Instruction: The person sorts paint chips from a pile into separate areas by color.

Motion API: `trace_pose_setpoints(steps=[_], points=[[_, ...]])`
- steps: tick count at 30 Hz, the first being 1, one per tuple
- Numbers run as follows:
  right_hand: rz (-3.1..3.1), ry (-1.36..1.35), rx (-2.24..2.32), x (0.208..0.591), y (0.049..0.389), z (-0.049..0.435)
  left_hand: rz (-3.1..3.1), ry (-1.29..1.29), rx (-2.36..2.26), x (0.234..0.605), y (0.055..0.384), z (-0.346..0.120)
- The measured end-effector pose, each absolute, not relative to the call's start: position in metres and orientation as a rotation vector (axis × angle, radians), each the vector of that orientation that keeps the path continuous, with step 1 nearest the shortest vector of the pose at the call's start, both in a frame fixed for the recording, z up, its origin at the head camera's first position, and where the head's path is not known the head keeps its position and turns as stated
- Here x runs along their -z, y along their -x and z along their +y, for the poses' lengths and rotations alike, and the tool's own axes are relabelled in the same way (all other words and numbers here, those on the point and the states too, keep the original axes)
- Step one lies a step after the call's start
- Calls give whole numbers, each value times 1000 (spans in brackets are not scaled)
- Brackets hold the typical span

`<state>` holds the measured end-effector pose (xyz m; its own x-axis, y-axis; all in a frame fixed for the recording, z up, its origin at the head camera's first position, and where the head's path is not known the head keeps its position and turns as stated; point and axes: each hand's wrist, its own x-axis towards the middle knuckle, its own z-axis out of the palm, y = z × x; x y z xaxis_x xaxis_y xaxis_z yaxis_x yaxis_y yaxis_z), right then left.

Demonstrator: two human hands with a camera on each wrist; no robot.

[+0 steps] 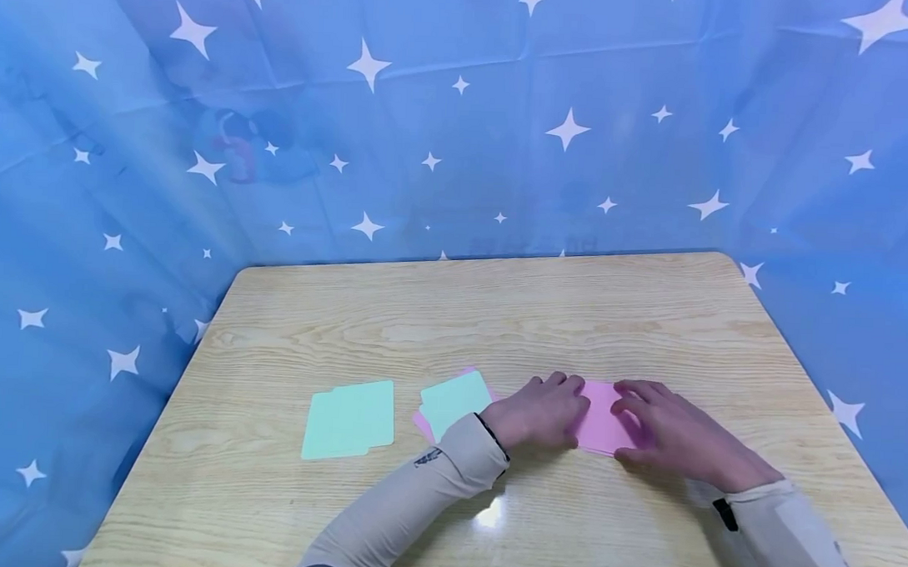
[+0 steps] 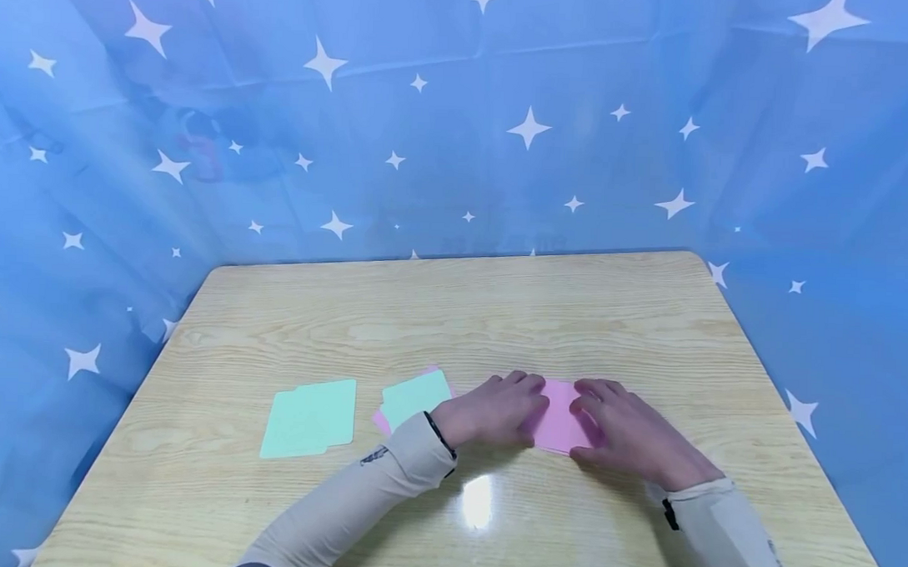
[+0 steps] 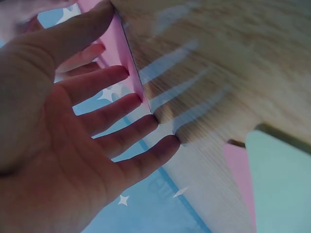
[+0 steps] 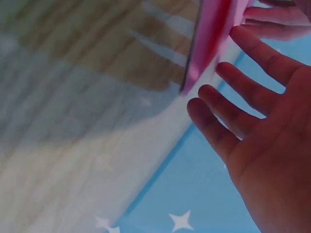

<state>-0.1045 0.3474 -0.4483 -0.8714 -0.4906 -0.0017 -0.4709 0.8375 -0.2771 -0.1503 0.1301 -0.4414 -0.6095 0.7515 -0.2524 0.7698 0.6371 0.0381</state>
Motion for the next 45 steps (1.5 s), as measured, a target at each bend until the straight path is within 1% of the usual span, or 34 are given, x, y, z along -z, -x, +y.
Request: trace_pose_setpoints(steps=[6, 14, 21, 26, 30, 34, 37, 45], points=[[2940, 779, 391, 448, 105, 339, 2619, -1222, 102, 441, 149, 125], [2959, 889, 446, 429, 115, 307, 2683, -1149, 19, 428, 147, 102], [2903, 988, 498, 423, 130, 261, 2788, -977, 9, 412, 149, 57], [2861, 1061, 509, 420, 140, 228, 2842, -877, -49, 409, 148, 18], [2817, 1123, 506, 421, 147, 203, 2888, -807, -70, 410, 143, -9], [2777, 1135, 454, 428, 153, 188, 2890, -719, -111, 413, 140, -23], [2736, 1118, 430, 435, 156, 180, 2871, -679, -135, 420, 138, -27], [2639, 1092, 421, 447, 159, 171, 2824, -695, -185, 439, 134, -26]])
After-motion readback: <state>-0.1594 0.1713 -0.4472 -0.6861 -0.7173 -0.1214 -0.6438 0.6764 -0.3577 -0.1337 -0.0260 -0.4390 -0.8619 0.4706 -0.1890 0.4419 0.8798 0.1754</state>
